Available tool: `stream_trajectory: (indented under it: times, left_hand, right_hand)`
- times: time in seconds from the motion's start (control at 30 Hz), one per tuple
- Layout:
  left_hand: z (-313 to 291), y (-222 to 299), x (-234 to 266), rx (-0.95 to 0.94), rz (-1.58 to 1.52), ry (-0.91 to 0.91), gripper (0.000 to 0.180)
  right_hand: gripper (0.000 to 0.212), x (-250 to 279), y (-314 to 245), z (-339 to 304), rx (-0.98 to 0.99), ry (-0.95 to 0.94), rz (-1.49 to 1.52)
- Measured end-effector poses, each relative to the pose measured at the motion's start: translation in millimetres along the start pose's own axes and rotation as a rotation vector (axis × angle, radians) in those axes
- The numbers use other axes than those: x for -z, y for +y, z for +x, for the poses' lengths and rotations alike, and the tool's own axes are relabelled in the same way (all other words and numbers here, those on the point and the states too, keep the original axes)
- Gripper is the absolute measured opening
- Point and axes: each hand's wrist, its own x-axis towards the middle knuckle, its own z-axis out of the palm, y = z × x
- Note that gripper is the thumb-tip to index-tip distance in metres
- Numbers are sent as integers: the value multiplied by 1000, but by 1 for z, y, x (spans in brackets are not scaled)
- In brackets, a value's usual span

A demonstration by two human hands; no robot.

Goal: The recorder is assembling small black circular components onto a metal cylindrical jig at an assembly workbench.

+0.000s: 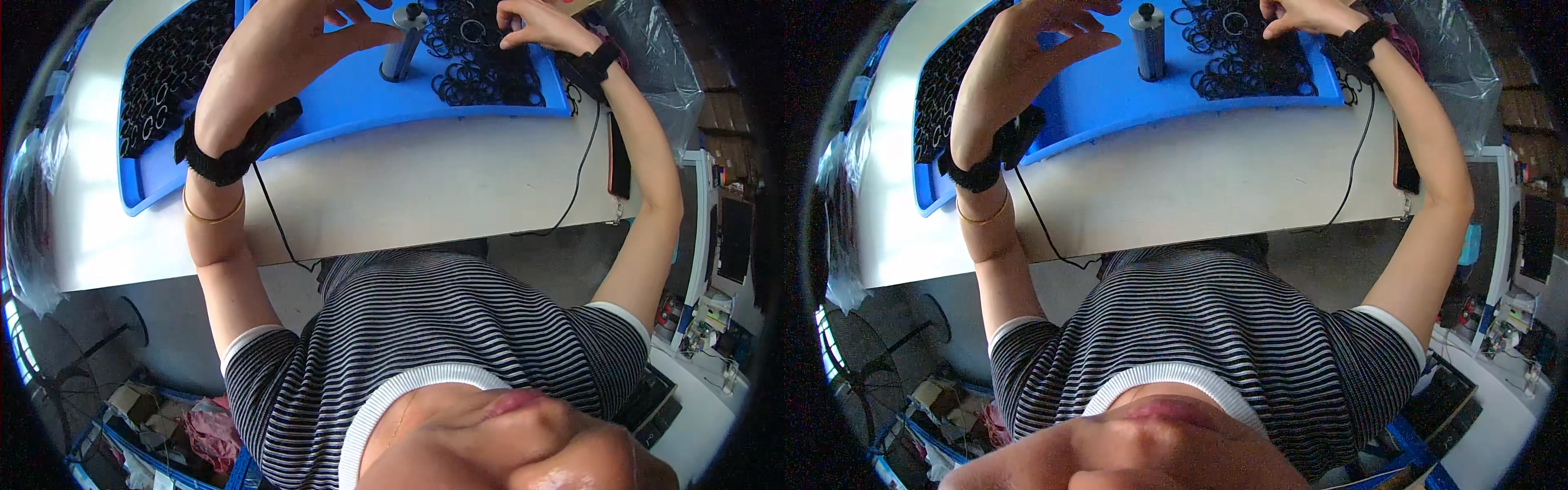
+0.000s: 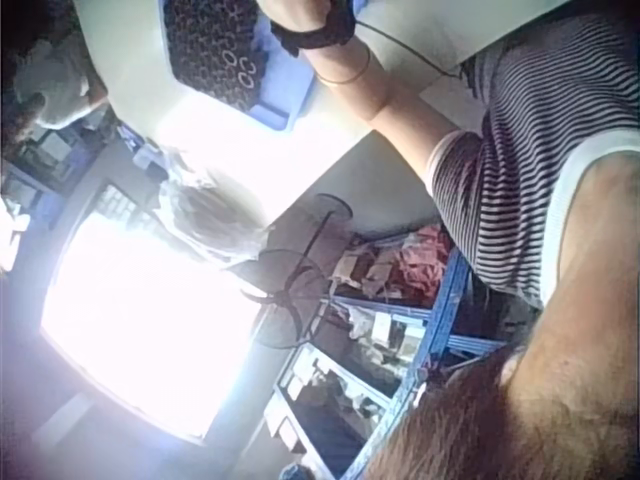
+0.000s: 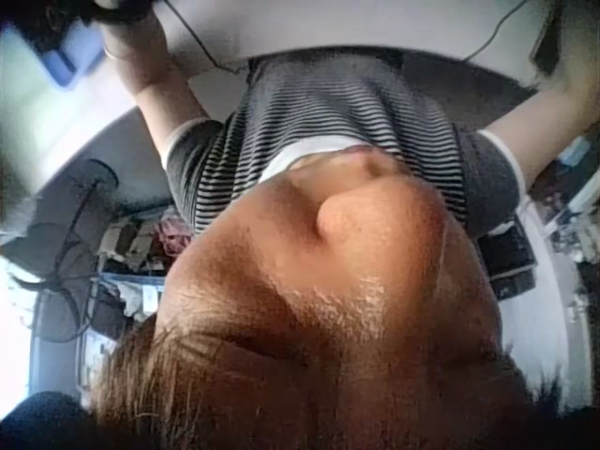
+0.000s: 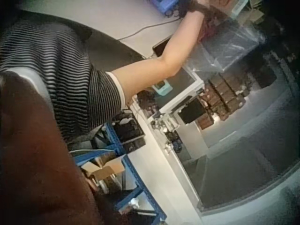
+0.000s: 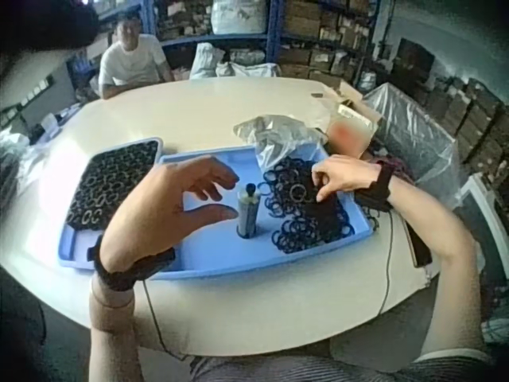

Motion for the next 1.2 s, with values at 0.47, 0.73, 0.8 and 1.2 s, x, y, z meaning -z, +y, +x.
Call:
stream_trajectory:
  times: [0.47,0.73,0.8,1.2]
  left_hand:
    - [0,-8,-2,0,5,28,35]
    - [1,-3,0,-17,48,8,36]
    - [1,-2,1,-24,59,9,35]
    - [-1,-9,-6,-43,22,49,35]
  right_hand:
    - [18,37,-1,-5,96,186,99]
    - [22,16,7,-5,-56,-3,-114]
    - [21,25,6,-8,30,147,-3]
    - [11,13,14,-9,-163,128,685]
